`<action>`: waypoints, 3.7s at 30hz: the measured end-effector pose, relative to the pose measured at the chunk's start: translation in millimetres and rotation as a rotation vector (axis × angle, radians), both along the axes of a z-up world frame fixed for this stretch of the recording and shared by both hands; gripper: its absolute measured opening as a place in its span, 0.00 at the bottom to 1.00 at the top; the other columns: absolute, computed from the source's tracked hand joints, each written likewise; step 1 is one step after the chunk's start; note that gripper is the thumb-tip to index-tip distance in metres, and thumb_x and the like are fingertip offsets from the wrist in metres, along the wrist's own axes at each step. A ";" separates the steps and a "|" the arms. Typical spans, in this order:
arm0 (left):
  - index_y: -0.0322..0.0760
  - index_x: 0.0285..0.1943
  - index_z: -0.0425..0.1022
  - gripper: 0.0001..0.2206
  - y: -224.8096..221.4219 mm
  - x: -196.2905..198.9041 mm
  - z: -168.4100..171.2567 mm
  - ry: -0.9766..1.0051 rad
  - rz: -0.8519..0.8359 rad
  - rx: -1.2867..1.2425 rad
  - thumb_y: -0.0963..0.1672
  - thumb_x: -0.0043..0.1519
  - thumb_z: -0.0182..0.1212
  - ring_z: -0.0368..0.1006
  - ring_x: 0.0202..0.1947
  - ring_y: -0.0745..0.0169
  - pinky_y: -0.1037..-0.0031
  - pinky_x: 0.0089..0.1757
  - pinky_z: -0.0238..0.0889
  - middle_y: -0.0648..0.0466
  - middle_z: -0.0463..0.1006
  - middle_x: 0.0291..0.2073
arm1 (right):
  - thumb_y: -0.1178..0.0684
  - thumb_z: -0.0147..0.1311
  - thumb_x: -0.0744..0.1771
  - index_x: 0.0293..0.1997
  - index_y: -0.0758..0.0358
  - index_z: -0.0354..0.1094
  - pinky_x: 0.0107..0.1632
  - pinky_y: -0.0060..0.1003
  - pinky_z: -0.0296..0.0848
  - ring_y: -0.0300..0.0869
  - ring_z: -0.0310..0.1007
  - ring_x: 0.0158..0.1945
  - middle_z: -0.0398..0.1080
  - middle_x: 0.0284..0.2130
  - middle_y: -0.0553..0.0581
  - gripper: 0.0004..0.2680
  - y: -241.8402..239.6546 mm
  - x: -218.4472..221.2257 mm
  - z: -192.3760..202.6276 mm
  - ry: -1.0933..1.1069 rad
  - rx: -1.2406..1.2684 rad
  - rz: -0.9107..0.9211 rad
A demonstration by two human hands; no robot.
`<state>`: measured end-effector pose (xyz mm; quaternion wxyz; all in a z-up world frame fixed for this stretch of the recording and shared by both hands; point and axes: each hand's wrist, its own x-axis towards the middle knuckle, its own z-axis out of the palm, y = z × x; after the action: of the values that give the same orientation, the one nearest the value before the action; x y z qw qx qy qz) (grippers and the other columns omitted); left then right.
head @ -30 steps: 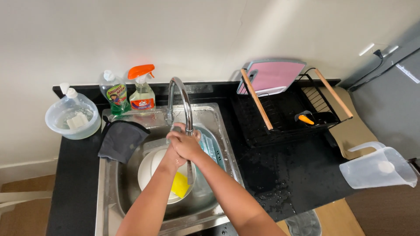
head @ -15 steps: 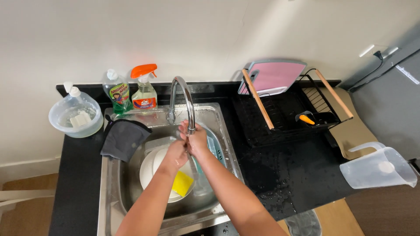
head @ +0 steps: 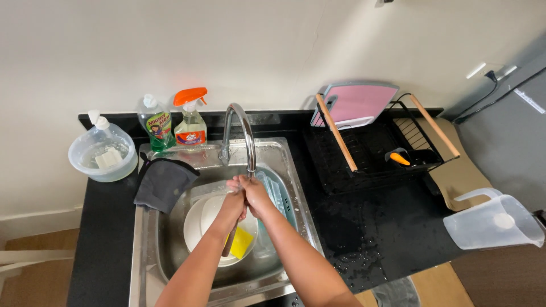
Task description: Washing plates and cutlery in a kitchen sink using a sponge and dish soap.
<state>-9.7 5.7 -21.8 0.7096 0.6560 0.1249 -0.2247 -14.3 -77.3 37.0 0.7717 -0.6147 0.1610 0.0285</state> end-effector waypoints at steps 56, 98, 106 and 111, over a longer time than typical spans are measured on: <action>0.43 0.39 0.63 0.13 32.1 -70.8 102.0 0.318 -0.247 -0.209 0.47 0.72 0.33 0.41 0.12 0.78 0.88 0.18 0.37 0.67 0.46 0.20 | 0.44 0.47 0.70 0.38 0.58 0.75 0.52 0.43 0.72 0.50 0.76 0.45 0.77 0.35 0.61 0.12 21.7 -38.9 53.2 0.014 -0.522 -0.095; 0.34 0.42 0.77 0.13 -6.2 -20.3 108.6 -0.185 -0.159 -0.327 0.45 0.73 0.48 0.56 0.13 0.70 0.81 0.18 0.51 0.54 0.65 0.19 | 0.46 0.57 0.69 0.49 0.57 0.73 0.34 0.27 0.79 0.40 0.81 0.33 0.80 0.35 0.58 0.09 -88.8 54.4 92.4 -0.141 0.052 -0.345; 0.40 0.32 0.75 0.17 -4.4 -7.0 55.4 -0.260 0.096 -0.006 0.49 0.71 0.49 0.62 0.23 0.64 0.74 0.29 0.58 0.53 0.69 0.21 | 0.51 0.58 0.69 0.45 0.58 0.76 0.30 0.26 0.69 0.37 0.68 0.28 0.74 0.31 0.57 0.05 -10.2 -8.6 59.9 -0.159 -0.130 0.001; 0.36 0.33 0.78 0.20 -10.0 -6.6 27.1 -0.311 -0.018 0.092 0.50 0.72 0.48 0.71 0.30 0.56 0.66 0.37 0.67 0.46 0.76 0.23 | 0.54 0.48 0.71 0.42 0.62 0.76 0.27 0.26 0.70 0.39 0.76 0.27 0.77 0.28 0.60 0.09 -1.4 -4.1 50.5 -0.109 0.043 -0.171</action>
<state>-16.3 -4.3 5.3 0.6876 0.7157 0.0178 -0.1210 -18.4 -78.8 87.6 0.7920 -0.5824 0.1701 -0.0674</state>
